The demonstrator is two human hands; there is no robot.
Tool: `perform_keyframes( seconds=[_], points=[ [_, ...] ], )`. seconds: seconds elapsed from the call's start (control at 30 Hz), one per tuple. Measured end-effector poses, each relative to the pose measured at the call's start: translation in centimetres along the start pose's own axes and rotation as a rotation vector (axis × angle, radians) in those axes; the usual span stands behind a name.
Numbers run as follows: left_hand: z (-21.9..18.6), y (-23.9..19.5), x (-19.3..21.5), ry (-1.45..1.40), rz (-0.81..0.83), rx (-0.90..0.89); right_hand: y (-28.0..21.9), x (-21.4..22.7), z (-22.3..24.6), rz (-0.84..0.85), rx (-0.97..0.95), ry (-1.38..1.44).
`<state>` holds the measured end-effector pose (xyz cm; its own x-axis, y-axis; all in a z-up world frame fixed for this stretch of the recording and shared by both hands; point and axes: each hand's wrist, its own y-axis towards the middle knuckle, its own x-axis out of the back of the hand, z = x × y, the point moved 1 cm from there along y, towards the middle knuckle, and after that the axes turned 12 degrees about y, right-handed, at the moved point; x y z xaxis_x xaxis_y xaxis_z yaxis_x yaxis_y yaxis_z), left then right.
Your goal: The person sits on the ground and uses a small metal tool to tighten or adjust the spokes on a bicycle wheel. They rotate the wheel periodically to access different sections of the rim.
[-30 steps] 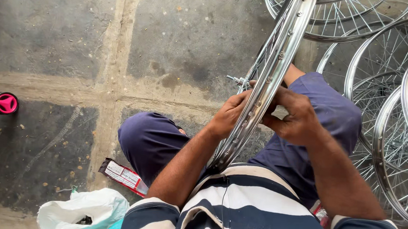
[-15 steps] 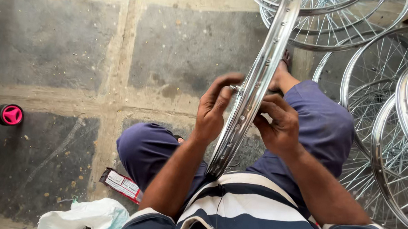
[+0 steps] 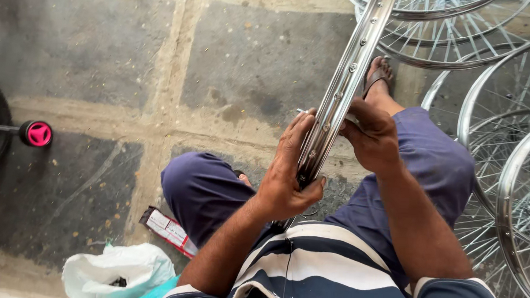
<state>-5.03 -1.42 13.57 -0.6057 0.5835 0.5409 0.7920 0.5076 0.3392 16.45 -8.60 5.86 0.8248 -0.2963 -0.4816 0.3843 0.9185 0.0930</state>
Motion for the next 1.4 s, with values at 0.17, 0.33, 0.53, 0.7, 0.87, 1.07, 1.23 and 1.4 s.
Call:
perform_keyframes(
  seconds=[0.17, 0.33, 0.53, 0.7, 0.87, 1.07, 1.23, 1.4],
  points=[
    [1.0, -1.1, -0.2, -0.013, -0.027, 0.0, -0.6, 2.6, -4.8, 0.091, 0.067, -0.034],
    [1.5, -1.7, -0.2, -0.08, -0.007, 0.041, -0.3, 5.2, -5.8, 0.155, -0.163, 0.393],
    [2.4, -2.0, 0.0, -0.145, 0.033, 0.099, 0.6, -2.2, -2.6, 0.137, 0.023, 0.34],
    [2.8, -1.8, -0.4, -0.151, 0.003, 0.06, 1.5, -5.4, -1.4, -0.117, 0.097, -0.272],
    [2.4, -1.8, 0.3, -0.265, 0.007, 0.113, 2.0, -4.4, -1.0, 0.276, -0.079, 0.15],
    [2.5, -1.7, 0.0, -0.213, 0.022, 0.092, 0.2, -2.7, -0.6, 0.148, 0.405, -0.577],
    [2.5, -1.8, -0.2, -0.152, 0.035, 0.081, 1.3, -1.1, -1.2, 0.323, -0.091, 0.185],
    [2.1, -2.1, -1.2, -0.09, -0.05, 0.059, 0.3, -1.4, -3.6, -0.101, 0.172, -0.361]
  ],
)
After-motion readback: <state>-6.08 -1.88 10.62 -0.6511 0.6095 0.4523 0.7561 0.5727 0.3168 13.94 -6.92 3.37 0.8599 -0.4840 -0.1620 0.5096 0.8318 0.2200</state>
